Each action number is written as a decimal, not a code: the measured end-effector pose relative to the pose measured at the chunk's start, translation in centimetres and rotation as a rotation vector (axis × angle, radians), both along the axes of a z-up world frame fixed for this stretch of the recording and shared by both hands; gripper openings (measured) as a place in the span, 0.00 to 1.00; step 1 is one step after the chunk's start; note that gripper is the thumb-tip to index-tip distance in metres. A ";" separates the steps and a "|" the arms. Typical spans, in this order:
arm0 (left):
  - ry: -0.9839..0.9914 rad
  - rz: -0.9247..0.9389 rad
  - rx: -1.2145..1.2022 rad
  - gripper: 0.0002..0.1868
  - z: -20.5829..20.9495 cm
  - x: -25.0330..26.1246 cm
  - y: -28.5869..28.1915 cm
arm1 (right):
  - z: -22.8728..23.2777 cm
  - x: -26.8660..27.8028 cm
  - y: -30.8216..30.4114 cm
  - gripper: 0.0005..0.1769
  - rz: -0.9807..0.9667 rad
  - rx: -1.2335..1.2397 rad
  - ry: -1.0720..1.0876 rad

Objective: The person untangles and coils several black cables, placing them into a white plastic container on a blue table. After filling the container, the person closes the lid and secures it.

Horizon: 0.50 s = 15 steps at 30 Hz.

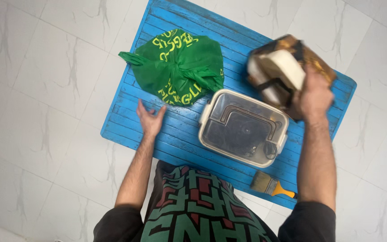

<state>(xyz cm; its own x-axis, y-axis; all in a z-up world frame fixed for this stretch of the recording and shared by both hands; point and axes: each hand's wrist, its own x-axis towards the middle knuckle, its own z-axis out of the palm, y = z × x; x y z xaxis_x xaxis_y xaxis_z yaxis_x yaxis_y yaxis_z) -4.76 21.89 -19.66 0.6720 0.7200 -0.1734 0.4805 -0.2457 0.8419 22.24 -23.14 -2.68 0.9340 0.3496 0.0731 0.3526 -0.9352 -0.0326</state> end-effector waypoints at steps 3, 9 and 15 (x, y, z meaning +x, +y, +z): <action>-0.119 -0.102 -0.029 0.74 0.0 3.1 1.5 | 0.4 0.2 4.9 0.37 0.124 -0.003 0.221; 0.045 -0.410 0.033 0.62 0.1 7.6 1.7 | 2.9 -0.4 8.8 0.41 0.117 -0.200 0.546; 0.064 -0.516 0.041 0.62 0.7 8.9 0.5 | 4.8 -1.3 9.8 0.50 -0.076 -0.138 0.676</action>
<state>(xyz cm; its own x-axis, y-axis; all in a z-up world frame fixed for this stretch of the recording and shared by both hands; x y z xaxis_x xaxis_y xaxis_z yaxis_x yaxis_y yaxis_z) 4.14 22.34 -19.01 0.9303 0.3048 -0.2042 0.3382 -0.4966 0.7994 20.92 -13.36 2.09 0.7814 0.2463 -0.5734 0.2305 -0.9678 -0.1015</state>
